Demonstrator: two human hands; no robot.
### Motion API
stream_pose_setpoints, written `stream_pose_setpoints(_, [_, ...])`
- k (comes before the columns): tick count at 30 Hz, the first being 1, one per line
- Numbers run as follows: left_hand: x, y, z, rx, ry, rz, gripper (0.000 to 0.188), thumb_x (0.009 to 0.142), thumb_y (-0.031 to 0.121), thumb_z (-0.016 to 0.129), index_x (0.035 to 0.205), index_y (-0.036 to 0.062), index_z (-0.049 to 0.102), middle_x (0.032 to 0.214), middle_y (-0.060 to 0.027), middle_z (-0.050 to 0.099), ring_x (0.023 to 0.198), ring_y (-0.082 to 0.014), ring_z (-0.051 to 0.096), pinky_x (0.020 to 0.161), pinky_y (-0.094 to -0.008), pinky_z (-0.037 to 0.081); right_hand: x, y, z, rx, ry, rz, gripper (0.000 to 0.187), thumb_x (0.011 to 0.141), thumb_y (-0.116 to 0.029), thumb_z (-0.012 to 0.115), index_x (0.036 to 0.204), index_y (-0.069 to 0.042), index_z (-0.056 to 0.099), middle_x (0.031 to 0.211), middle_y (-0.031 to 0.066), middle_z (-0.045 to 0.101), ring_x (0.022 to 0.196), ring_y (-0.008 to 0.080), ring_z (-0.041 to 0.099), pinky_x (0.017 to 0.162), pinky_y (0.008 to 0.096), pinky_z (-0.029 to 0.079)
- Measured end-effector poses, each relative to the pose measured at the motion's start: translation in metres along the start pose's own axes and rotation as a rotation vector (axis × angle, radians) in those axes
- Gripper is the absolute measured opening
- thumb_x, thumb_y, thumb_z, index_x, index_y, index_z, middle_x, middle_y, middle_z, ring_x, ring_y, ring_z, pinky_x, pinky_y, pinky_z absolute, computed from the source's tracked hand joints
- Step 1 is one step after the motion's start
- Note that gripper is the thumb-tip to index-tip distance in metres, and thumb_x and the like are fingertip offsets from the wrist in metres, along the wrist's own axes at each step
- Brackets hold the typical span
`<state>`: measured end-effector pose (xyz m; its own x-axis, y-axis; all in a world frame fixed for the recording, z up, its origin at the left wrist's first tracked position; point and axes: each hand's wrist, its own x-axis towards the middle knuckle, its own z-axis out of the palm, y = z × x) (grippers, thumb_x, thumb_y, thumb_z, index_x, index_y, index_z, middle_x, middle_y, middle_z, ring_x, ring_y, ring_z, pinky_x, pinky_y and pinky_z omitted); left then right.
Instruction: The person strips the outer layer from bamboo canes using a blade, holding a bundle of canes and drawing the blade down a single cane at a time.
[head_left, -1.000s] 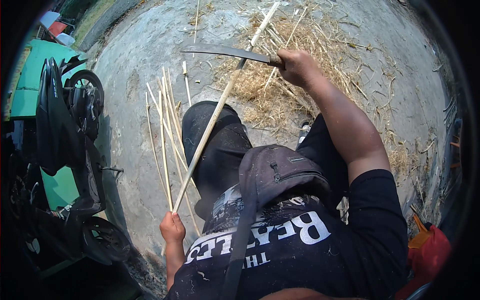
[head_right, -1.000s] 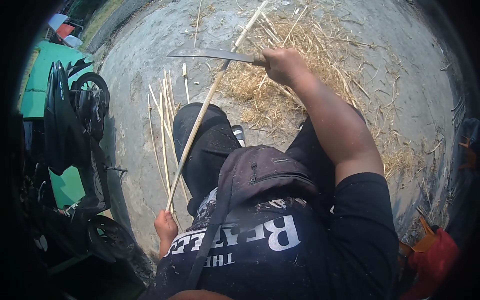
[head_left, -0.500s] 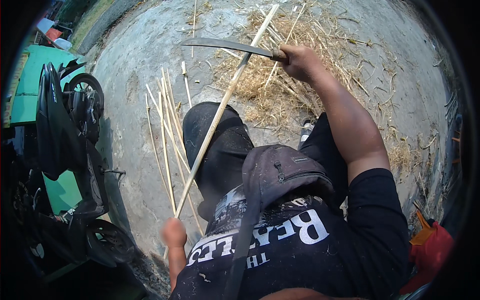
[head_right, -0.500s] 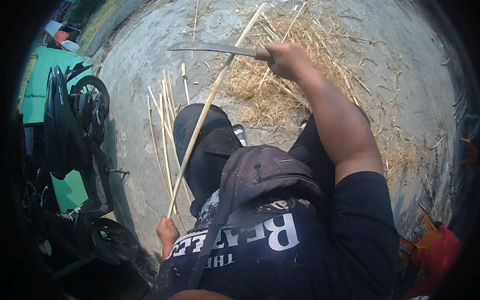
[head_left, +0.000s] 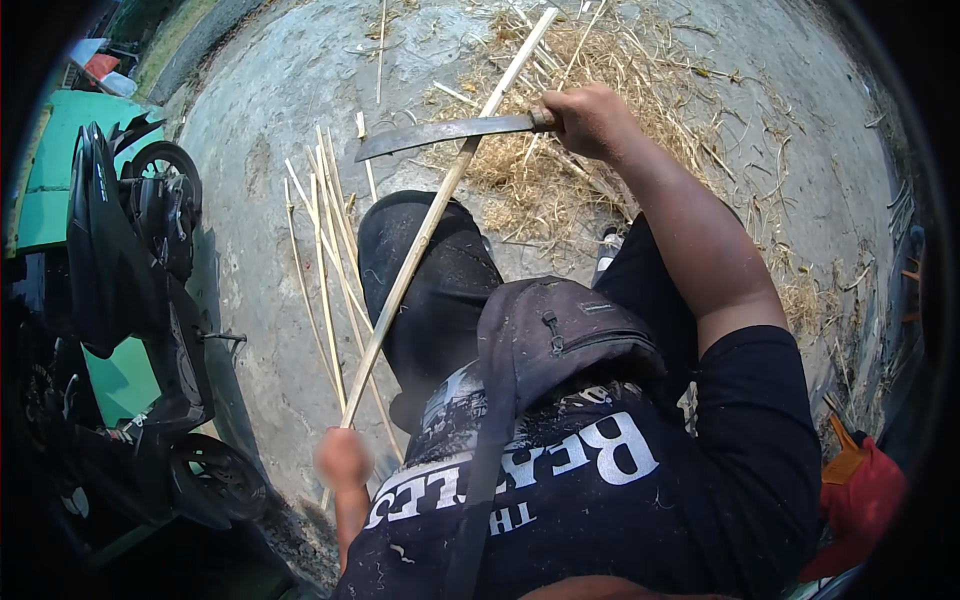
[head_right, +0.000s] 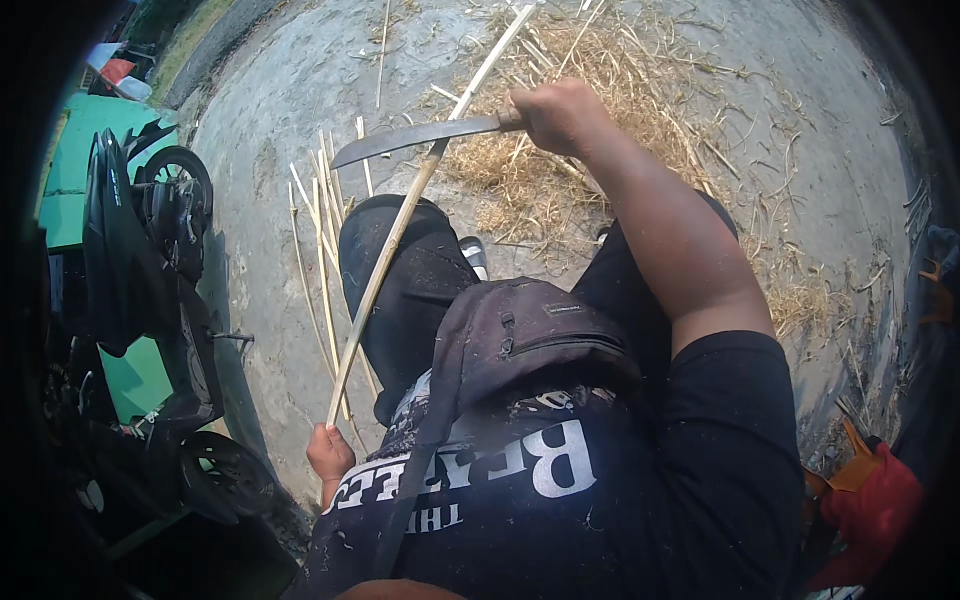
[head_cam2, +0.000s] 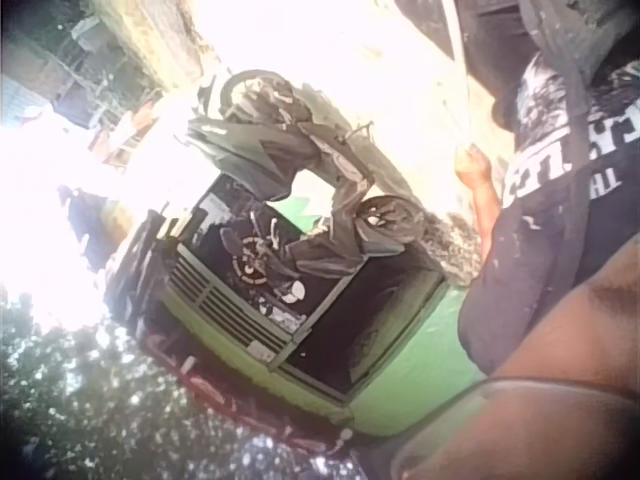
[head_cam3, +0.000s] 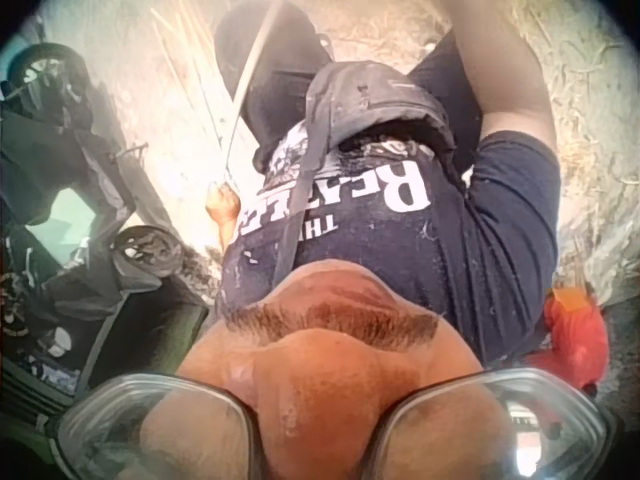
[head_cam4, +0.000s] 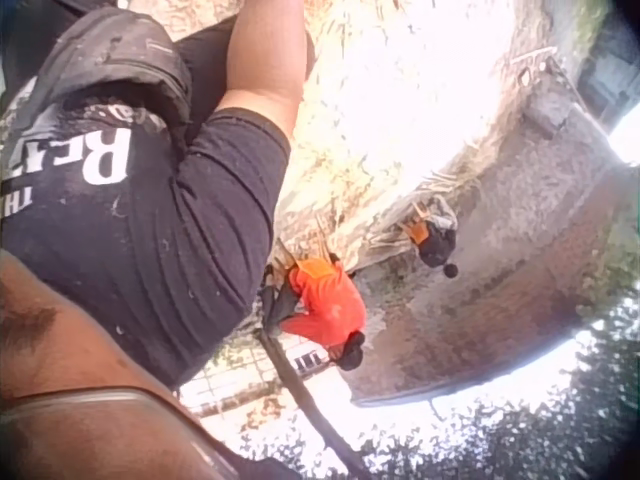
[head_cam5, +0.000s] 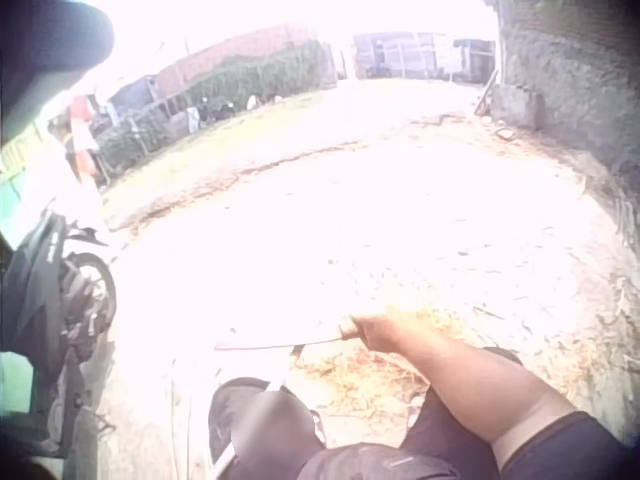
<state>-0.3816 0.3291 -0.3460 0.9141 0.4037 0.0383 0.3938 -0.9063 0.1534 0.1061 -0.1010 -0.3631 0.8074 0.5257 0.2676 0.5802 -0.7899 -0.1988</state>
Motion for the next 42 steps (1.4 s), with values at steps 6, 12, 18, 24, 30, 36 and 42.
stream_pose_setpoints(6, [0.004,0.0,0.002,-0.016,-0.012,-0.032,0.048,0.104,0.044,0.043,0.076,0.0058,0.052,0.067,-0.0219,0.056,0.063,-0.0476,0.057,0.055,-0.0535,0.042,-0.005,0.017,0.014,0.137,0.152,0.111,0.015,0.085,-0.02,0.071,0.087,-0.011,0.06,0.072,0.0125,0.065,0.071,0.0344,0.068,0.064,0.0486,0.053])
stream_pose_setpoints(12, [0.001,-0.008,0.006,-0.082,-0.032,-0.025,0.049,0.105,0.042,0.042,0.075,0.0051,0.052,0.067,-0.0218,0.056,0.062,-0.0472,0.056,0.055,-0.0528,0.042,0.003,-0.012,0.006,0.007,0.086,-0.078,0.014,0.095,-0.025,0.065,0.088,-0.013,0.063,0.071,0.0076,0.068,0.067,0.0281,0.07,0.073,0.0424,0.057])
stream_pose_setpoints(18, [0.011,-0.012,-0.008,-0.093,-0.058,-0.003,0.053,0.105,0.045,0.042,0.073,0.004,0.051,0.064,-0.0218,0.053,0.062,-0.0476,0.055,0.056,-0.0517,0.042,0.001,0.023,0.011,0.15,0.182,0.194,0.011,0.089,-0.019,0.067,0.084,-0.012,0.06,0.07,0.0129,0.065,0.067,0.0348,0.067,0.06,0.0473,0.052])
stream_pose_setpoints(24, [0.01,-0.019,-0.022,-0.083,-0.168,0.048,0.064,0.102,0.058,0.042,0.071,0.0034,0.049,0.061,-0.0218,0.052,0.062,-0.0479,0.055,0.055,-0.0503,0.042,0.003,0.01,0.004,0.025,0.198,-0.146,0.012,0.085,-0.016,0.07,0.082,-0.012,0.059,0.071,0.0103,0.065,0.069,0.0321,0.067,0.064,0.0468,0.052])
stream_pose_setpoints(30, [0.005,-0.032,-0.032,-0.091,-0.177,-0.002,0.065,0.102,0.059,0.043,0.069,0.0027,0.048,0.06,-0.0214,0.051,0.059,-0.0471,0.054,0.054,-0.0495,0.041,-0.002,0.056,-0.002,0.062,0.056,0.52,0.009,0.097,-0.023,0.062,0.098,-0.015,0.064,0.088,0.0109,0.071,0.08,0.0254,0.071,0.071,0.0412,0.058])
stream_pose_setpoints(36, [-0.009,-0.032,-0.018,-0.136,-0.234,-0.015,0.065,0.102,0.058,0.042,0.07,0.002,0.048,0.06,-0.0222,0.051,0.061,-0.0483,0.054,0.054,-0.0509,0.04,0.003,-0.005,-0.012,-0.025,-0.014,-0.164,0.003,0.092,-0.017,0.066,0.092,-0.014,0.066,0.081,0.0091,0.07,0.075,0.0262,0.07,0.07,0.0412,0.057])
stream_pose_setpoints(42, [0.002,-0.032,-0.021,-0.076,-0.18,-0.026,0.067,0.102,0.061,0.04,0.069,0.0026,0.049,0.061,-0.0221,0.052,0.061,-0.0486,0.054,0.055,-0.0515,0.041,-0.003,0.033,-0.014,0.152,-0.129,0.354,0.01,0.091,-0.018,0.067,0.101,-0.016,0.068,0.085,0.0124,0.071,0.08,0.0292,0.07,0.072,0.0442,0.056])
